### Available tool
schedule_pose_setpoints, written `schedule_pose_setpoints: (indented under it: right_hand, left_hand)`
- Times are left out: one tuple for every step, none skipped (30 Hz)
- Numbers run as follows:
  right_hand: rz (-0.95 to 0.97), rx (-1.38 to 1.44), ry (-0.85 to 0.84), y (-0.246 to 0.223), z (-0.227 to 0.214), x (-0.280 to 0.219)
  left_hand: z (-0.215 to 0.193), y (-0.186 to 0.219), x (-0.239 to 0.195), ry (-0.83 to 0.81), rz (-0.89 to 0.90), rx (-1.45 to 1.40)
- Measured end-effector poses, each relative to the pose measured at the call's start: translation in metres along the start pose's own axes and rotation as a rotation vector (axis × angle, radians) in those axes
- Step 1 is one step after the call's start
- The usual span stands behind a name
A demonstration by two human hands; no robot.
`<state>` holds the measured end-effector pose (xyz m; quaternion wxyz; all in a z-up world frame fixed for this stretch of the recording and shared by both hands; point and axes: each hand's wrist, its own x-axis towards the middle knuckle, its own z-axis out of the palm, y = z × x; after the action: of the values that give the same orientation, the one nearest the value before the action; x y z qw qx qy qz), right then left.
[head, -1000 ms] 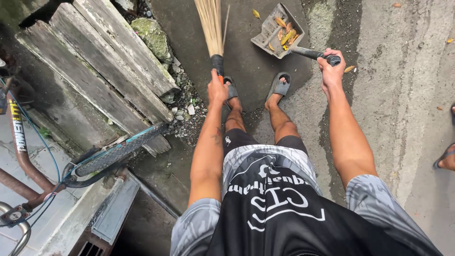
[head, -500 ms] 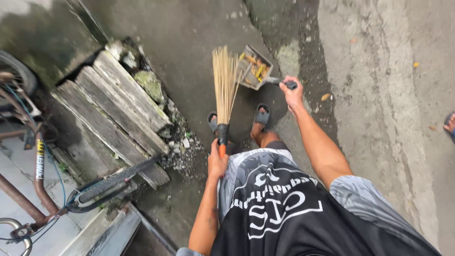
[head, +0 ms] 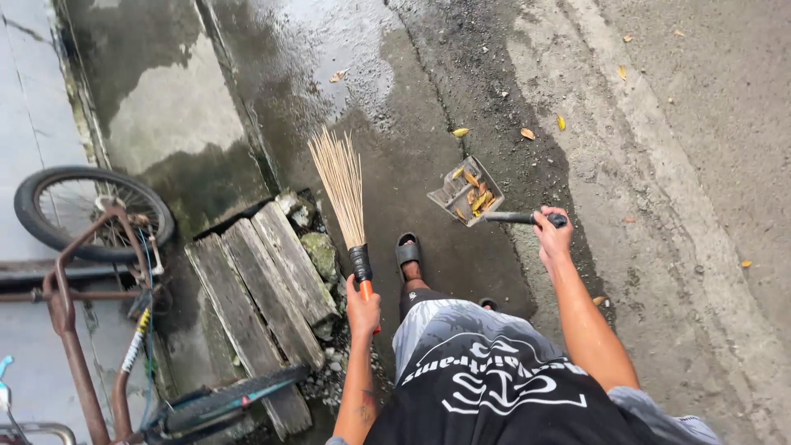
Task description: Sweeping leaves and debris from a concrete floor into a dustpan using a broom.
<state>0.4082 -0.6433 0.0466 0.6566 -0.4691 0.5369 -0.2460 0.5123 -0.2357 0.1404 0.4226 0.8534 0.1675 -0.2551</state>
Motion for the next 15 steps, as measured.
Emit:
schedule_pose_setpoints:
  right_hand:
    - [-0.008, 0.043, 0.015, -0.002, 0.018, 0.008]
    - [-0.017, 0.086, 0.030, -0.005, 0.037, 0.018]
    - [-0.006, 0.111, 0.066, -0.008, 0.052, 0.019]
    - [-0.025, 0.124, 0.084, -0.013, 0.069, 0.020]
    - [-0.056, 0.145, 0.116, -0.021, 0.083, 0.025]
    - [-0.056, 0.177, 0.165, -0.025, 0.096, 0.013]
    - [-0.048, 0.182, 0.184, -0.040, 0.108, 0.013]
    - [-0.039, 0.187, 0.202, -0.054, 0.121, 0.013]
    - [-0.058, 0.200, 0.245, -0.060, 0.131, 0.014]
    - [-0.057, 0.234, 0.263, -0.064, 0.142, 0.015]
    - [-0.046, 0.242, 0.265, -0.067, 0.145, 0.014]
    - [-0.056, 0.230, 0.291, -0.076, 0.145, 0.009]
    - [-0.048, 0.231, 0.299, -0.087, 0.152, 0.002]
    - [-0.040, 0.233, 0.308, -0.097, 0.160, -0.005]
    - [-0.046, 0.230, 0.305, -0.104, 0.162, -0.009]
  left_hand:
    - [0.000, 0.007, 0.024, -0.010, 0.022, -0.004]
    - [0.001, 0.015, 0.050, -0.020, 0.044, -0.008]
    - [-0.010, 0.039, 0.057, -0.040, 0.063, 0.027]
    - [-0.020, 0.064, 0.065, -0.109, 0.093, -0.032]
    - [-0.026, 0.095, 0.077, -0.192, 0.133, -0.090]
    - [-0.042, 0.108, 0.088, -0.228, 0.162, -0.054]
    - [-0.046, 0.131, 0.105, -0.284, 0.227, -0.097]
    - [-0.050, 0.153, 0.122, -0.344, 0.289, -0.140]
    - [-0.057, 0.177, 0.139, -0.387, 0.309, -0.132]
    - [-0.063, 0.199, 0.157, -0.415, 0.379, -0.130]
    - [-0.067, 0.210, 0.165, -0.429, 0.423, -0.142]
    - [-0.071, 0.241, 0.158, -0.459, 0.417, -0.149]
    - [-0.082, 0.272, 0.150, -0.497, 0.469, -0.158]
    - [-0.095, 0.303, 0.143, -0.534, 0.522, -0.168]
    - [-0.103, 0.326, 0.141, -0.534, 0.524, -0.176]
